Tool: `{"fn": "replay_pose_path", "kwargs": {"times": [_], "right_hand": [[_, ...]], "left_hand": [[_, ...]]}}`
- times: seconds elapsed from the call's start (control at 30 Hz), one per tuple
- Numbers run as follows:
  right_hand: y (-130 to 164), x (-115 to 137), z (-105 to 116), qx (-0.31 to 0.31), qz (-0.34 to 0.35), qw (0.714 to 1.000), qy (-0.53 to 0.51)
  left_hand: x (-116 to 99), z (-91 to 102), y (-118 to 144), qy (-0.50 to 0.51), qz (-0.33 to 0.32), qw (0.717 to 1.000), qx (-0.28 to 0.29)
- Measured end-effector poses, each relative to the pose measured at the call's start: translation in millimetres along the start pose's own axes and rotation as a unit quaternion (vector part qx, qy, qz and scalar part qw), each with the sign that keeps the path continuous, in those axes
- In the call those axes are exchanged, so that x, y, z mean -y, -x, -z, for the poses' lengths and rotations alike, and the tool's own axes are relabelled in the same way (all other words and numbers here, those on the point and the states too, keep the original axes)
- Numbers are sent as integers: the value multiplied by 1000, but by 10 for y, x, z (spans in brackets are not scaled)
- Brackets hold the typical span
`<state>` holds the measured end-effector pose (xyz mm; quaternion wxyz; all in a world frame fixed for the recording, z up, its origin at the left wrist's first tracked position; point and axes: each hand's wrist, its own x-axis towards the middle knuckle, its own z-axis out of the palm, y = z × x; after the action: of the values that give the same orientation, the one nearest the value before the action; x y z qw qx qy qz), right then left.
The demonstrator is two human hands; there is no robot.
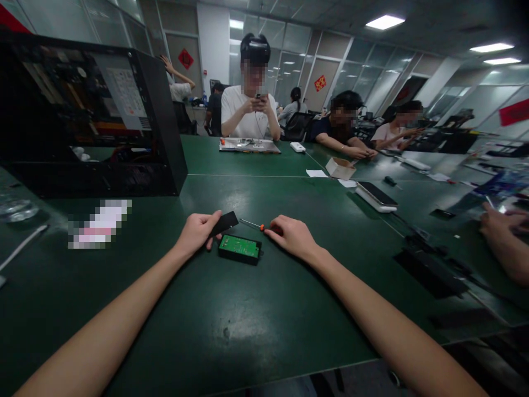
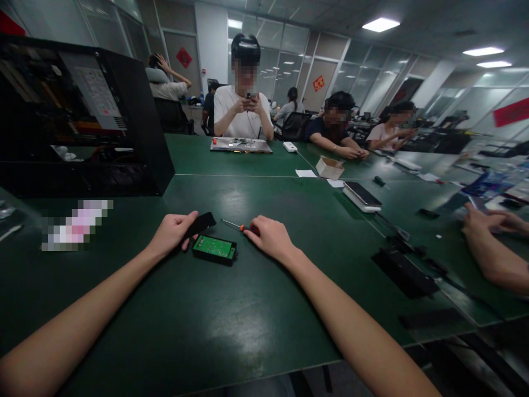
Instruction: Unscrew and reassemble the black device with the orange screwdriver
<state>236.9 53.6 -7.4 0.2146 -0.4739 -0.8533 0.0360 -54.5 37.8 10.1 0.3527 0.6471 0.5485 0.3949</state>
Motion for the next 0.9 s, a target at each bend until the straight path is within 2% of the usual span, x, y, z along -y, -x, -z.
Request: {"fn": "replay_pose_path", "kwargs": {"times": [0.1, 0.2, 0.3, 0.4, 0.5, 0.6, 0.7, 0.77, 0.83, 0.9], "right_hand": [[20, 100, 26, -4, 7, 1000, 6], [38, 194, 64, -36, 52, 997, -48], [70, 315, 81, -42, 118, 986, -112], [106, 488, 44, -11, 138, 985, -100], [135, 662, -22, 0, 127, 988, -87], [144, 727, -31, -23, 122, 983, -137], [103, 566, 91, -83, 85, 971, -208], [51, 299, 243, -130, 31, 971, -200], [11, -80, 427, -178, -41, 975, -127], [19, -509, 620, -198, -142, 970, -11]], "left_hand": [[-43, 18, -4, -78, 2, 997, -6], [-53, 40, -27, -138, -3, 990, 4], [-5, 50, -57, -196, -53, 979, -9], [79, 38, -83, -279, -113, 954, -16], [153, 29, -107, -294, -155, 943, 5], [190, 35, -129, -280, -179, 943, 14], [185, 33, -131, -268, -196, 943, 25], [160, 15, -117, -249, -210, 945, 34], [122, -17, -94, -228, -219, 948, 39], [79, -53, -66, -211, -222, 951, 45]]}}
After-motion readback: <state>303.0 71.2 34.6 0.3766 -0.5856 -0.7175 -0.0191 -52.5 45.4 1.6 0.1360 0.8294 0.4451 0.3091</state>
